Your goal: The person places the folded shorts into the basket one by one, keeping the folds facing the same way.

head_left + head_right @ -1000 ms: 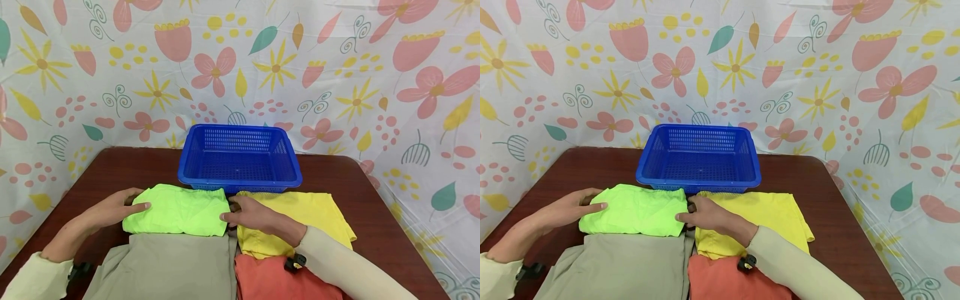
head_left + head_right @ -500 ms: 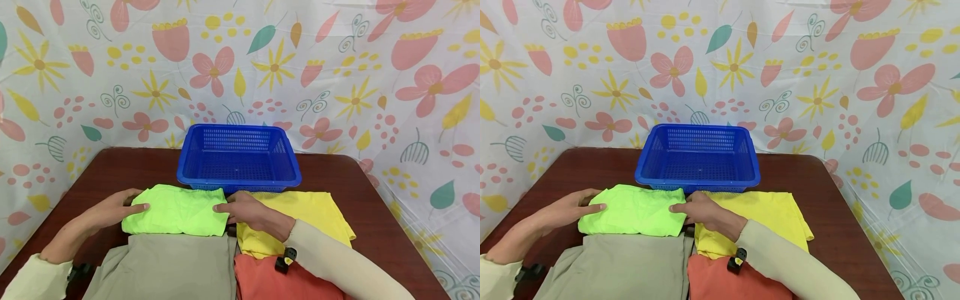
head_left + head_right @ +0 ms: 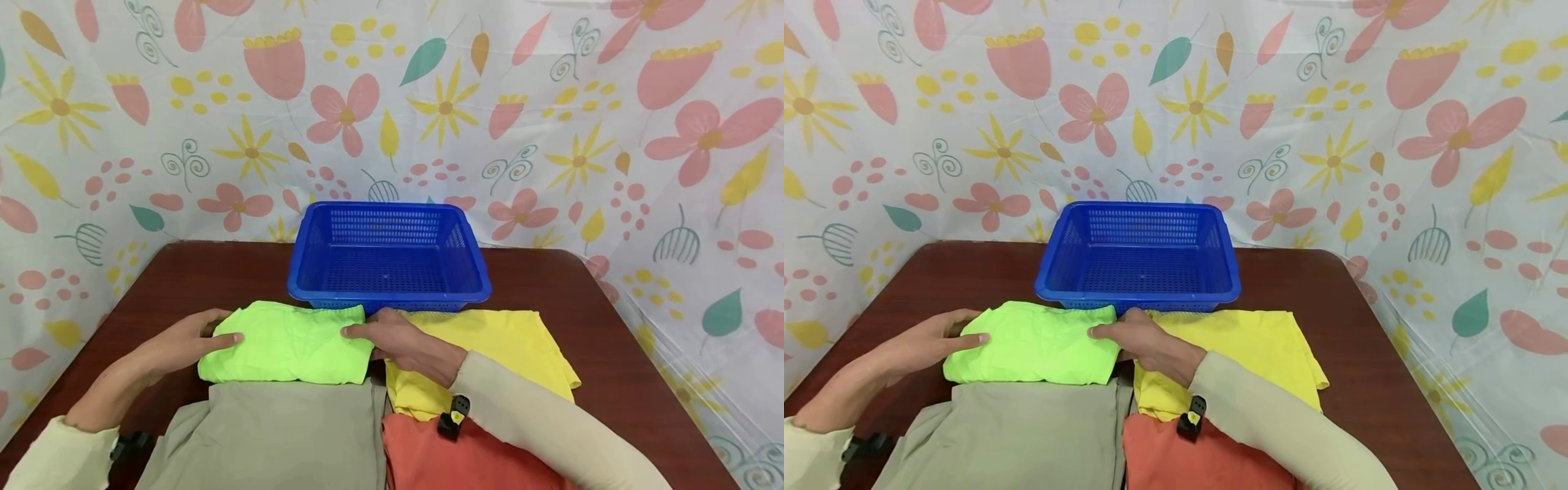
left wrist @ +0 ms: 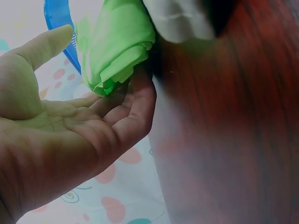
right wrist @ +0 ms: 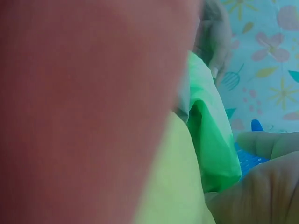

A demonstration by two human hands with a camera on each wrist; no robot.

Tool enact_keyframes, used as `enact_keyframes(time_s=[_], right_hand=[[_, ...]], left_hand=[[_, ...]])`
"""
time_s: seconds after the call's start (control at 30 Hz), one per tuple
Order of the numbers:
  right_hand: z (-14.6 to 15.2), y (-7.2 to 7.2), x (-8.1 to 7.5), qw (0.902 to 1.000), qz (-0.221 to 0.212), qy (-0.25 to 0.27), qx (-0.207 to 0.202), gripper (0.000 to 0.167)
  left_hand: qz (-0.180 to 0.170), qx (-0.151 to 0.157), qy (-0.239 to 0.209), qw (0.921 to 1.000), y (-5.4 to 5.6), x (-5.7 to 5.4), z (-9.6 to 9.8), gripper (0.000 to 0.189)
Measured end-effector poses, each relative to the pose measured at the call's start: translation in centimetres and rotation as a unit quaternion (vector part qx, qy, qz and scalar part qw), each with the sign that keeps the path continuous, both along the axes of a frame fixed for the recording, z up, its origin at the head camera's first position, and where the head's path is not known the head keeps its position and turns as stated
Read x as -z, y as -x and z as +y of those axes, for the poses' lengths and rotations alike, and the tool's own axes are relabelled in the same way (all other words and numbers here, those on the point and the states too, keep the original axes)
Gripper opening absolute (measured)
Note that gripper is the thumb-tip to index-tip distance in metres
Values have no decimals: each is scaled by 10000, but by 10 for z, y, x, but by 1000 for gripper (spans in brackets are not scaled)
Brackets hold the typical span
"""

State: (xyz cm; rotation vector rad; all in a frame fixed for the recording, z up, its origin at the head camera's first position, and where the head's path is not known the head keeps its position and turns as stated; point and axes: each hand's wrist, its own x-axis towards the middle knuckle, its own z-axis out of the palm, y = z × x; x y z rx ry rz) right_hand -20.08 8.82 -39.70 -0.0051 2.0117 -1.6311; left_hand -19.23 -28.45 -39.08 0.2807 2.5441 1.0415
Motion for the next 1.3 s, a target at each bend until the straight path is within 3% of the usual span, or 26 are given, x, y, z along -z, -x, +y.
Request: enact_keyframes(time_s=[0.2,0.4,0.63,0.9,0.97,1.2,1.3], right_hand=[[-2,3,1,9997,-164,52,173,38],[-3,4,5,9993,-288,42,239,36],[-5,8,11,9990,-437,113,-38,33],[-3,14,14,9990,-410,-12,-196,34],[-3,14,14,9990,-396,-17,-182,39],[-3,14,18,9991,-405,-117,29,87],[-4,14,19,9993,-315,-179,90,93]], left_hand=[[-38,-26,-45,10000,0,1,0,84],[-60,-36,72,9999,2,1,0,85],[-69,-78,190,9998,2,3,0,88],[-11,-109,20,9999,4,6,-1,85],[-22,-117,-37,9999,5,7,-2,84],[-82,-34,-307,9995,5,12,-3,80],[-115,-24,-385,9992,4,11,-2,79]])
